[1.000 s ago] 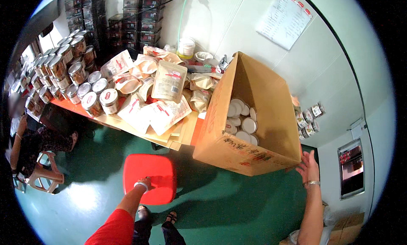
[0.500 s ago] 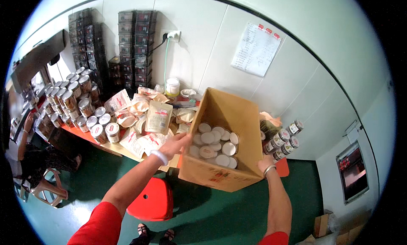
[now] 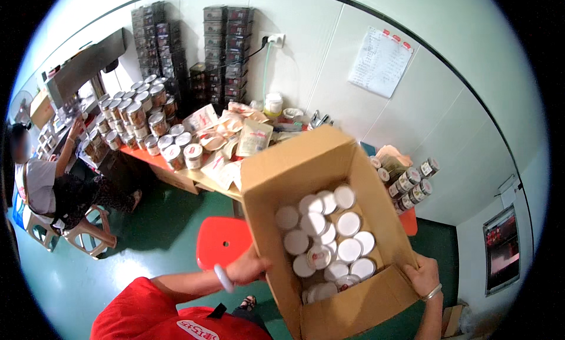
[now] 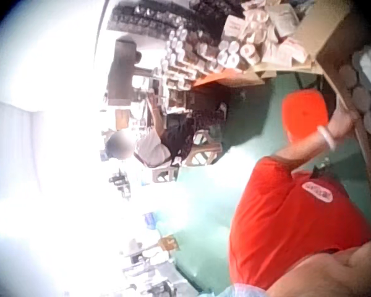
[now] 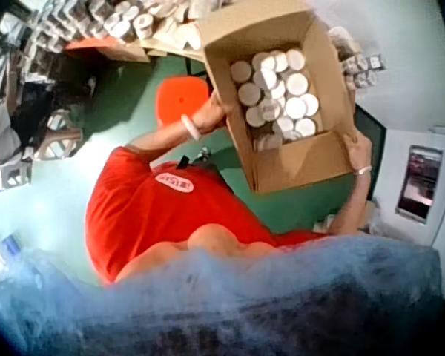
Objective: The person repeatedly picks up small jars from a cardboard box, places them on a table, and then places them back into the box. The person also moves a red stool across the room and returns to the table to continue the repetitive handling of the jars.
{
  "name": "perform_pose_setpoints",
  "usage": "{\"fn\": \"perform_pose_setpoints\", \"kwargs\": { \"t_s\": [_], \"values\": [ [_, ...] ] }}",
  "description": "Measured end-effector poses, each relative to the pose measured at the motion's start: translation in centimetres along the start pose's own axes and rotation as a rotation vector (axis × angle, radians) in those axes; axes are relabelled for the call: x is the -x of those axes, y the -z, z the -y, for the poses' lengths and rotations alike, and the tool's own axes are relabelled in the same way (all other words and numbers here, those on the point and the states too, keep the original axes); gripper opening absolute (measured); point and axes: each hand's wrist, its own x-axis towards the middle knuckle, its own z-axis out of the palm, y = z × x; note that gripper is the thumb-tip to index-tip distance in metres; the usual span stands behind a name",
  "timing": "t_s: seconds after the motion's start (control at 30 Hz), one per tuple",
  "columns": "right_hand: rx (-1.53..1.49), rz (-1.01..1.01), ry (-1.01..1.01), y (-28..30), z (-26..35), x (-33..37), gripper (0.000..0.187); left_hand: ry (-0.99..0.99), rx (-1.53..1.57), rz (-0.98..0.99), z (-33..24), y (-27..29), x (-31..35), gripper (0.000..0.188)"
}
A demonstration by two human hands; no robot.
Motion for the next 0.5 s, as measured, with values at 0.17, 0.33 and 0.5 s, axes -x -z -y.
{"fn": "perform_pose_setpoints", "kwargs": {
  "t_s": [0.17,0.33,0.5],
  "values": [
    [0.164,0.366,0.133,-6.9,2.7,0.6,0.036,-0.008,0.210,-0.185,11.2,4.1,10.0,0.048],
    [0.238,0.551,0.394,-21.4,3.9,-4.4,0.030,0.222,0.245,-0.415,13.3,10.6,17.0,0.037],
    [0.408,0.431,0.449,-36.3,8.1,-10.9,0.024,0.276,0.510,-0.674,17.6,15.5,15.7,0.038]
  ]
}}
